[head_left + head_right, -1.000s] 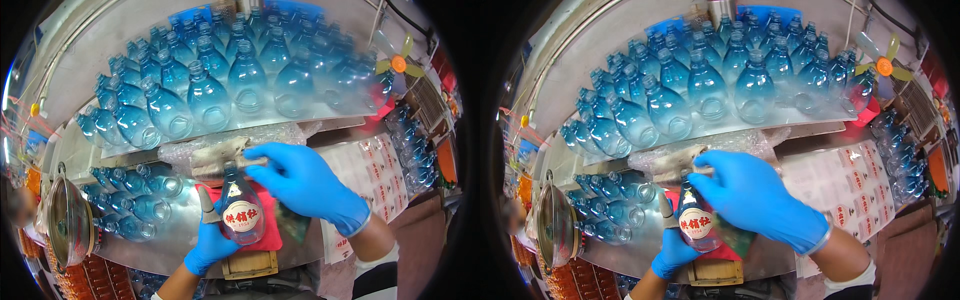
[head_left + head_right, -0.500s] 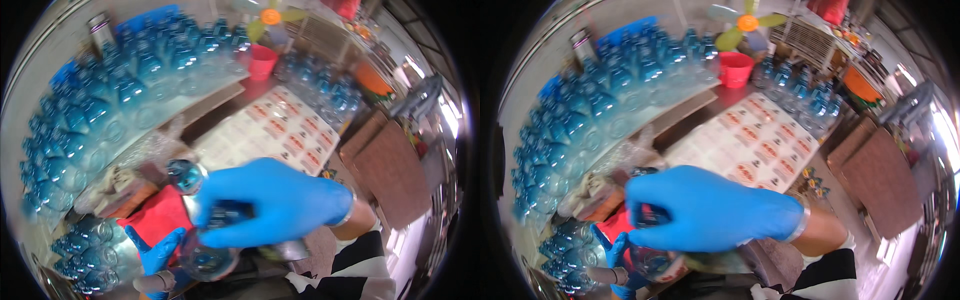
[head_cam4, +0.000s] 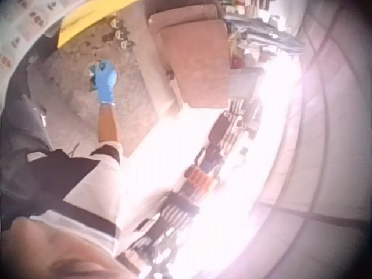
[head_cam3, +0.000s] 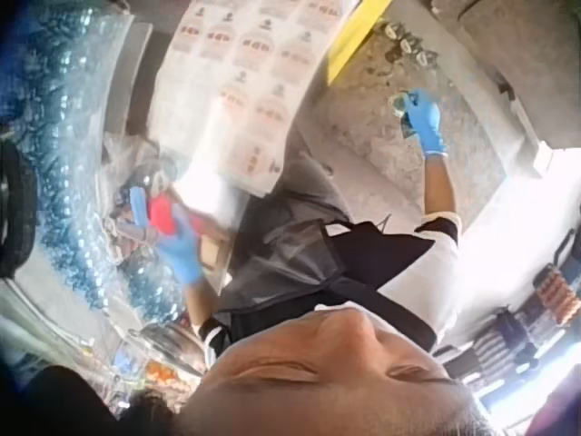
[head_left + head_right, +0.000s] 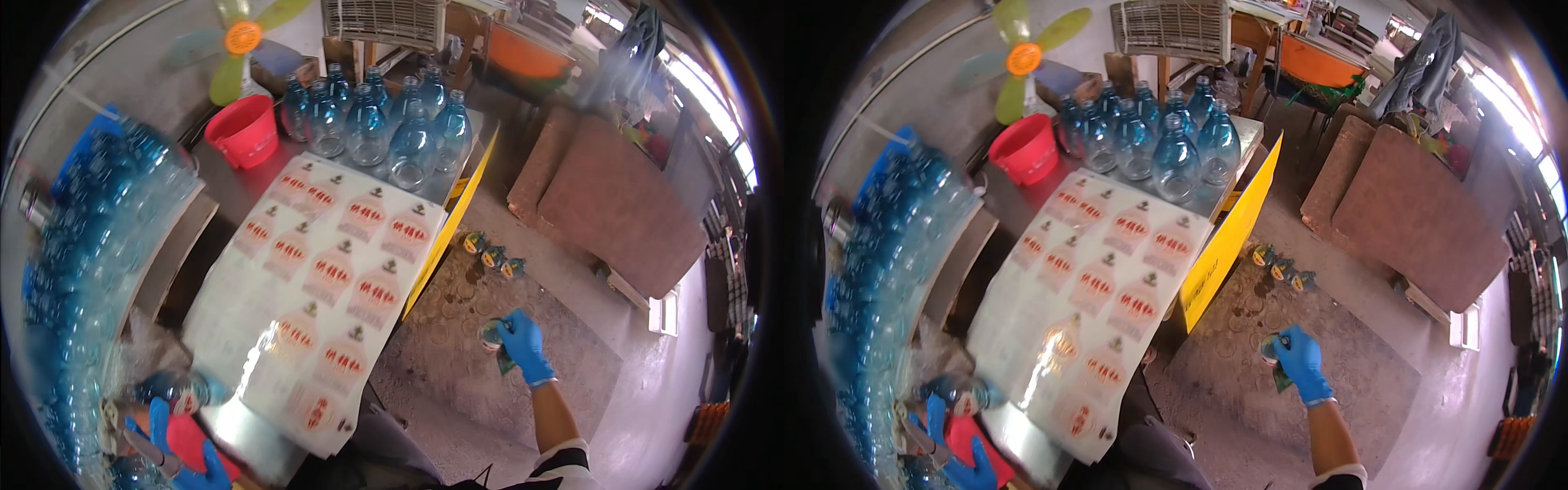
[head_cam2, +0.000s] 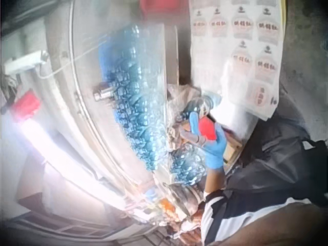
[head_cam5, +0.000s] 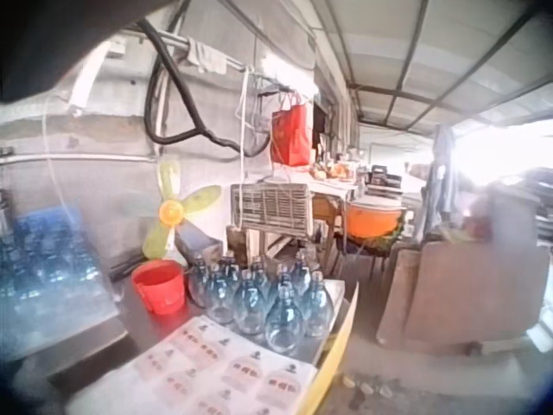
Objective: The person applies circular labels to the bodies of blue glass bottles. They pick up a bottle, place a label on it, and smooth it down with a green tool. The person occasionally dips the bottles into a metal bowl of liquid before labeling. The finished bottles are placed on a nearby tray.
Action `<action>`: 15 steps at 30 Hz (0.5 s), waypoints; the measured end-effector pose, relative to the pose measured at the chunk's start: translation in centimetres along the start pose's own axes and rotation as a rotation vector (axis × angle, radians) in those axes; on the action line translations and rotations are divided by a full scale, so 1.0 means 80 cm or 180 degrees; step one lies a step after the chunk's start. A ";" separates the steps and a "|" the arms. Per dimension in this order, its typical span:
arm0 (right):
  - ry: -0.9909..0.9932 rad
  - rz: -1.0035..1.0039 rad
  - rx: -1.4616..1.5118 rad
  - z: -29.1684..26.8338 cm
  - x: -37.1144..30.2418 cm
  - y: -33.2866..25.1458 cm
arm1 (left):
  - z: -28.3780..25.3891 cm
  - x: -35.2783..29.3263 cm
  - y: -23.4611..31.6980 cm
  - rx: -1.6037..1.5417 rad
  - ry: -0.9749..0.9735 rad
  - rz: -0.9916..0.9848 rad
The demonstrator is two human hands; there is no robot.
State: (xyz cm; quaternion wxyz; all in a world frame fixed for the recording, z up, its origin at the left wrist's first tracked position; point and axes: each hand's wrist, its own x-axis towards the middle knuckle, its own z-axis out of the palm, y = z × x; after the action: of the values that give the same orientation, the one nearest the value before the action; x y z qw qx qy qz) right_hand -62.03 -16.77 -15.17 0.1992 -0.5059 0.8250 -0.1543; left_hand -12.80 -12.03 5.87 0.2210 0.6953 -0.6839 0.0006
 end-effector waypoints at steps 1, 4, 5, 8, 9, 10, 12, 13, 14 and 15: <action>0.0111 0.0190 0.0085 0.031 0.026 0.034 | 0.006 0.011 0.008 0.0038 -0.0145 -0.0058; 0.0242 0.0275 0.0147 0.120 0.110 0.075 | 0.014 0.020 0.006 0.0832 -0.0473 0.0032; 0.0283 0.0253 0.0110 0.146 0.138 0.087 | 0.022 0.017 0.004 0.0848 -0.0415 -0.0074; 0.0400 0.0174 0.0100 0.206 0.220 0.126 | 0.046 0.012 0.007 0.0420 -0.0269 -0.0663; 0.0423 0.0172 0.0139 0.215 0.241 0.127 | 0.052 0.009 0.004 0.0679 -0.0282 -0.0585; 0.0388 0.0278 0.0105 0.221 0.262 0.130 | 0.055 0.001 -0.004 0.0938 -0.0301 -0.0506; 0.0381 0.0329 0.0004 0.227 0.296 0.122 | 0.057 -0.008 -0.013 0.1474 -0.0316 -0.0385; 0.0227 0.0423 -0.0031 0.229 0.312 0.108 | 0.060 -0.004 -0.011 0.1267 -0.0495 -0.0537; 0.0285 0.0305 0.0000 0.233 0.323 0.106 | 0.062 0.004 -0.008 0.1041 -0.0651 -0.0692; 0.0339 0.0181 0.0023 0.233 0.333 0.105 | 0.064 0.011 -0.005 0.0803 -0.0801 -0.0859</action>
State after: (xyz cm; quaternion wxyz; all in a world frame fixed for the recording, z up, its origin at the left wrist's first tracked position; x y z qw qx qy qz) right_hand -70.38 -37.97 -39.87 0.1610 -0.4726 0.8479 -0.1782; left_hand -13.90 -14.48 1.39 0.0431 0.7973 -0.6013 -0.0302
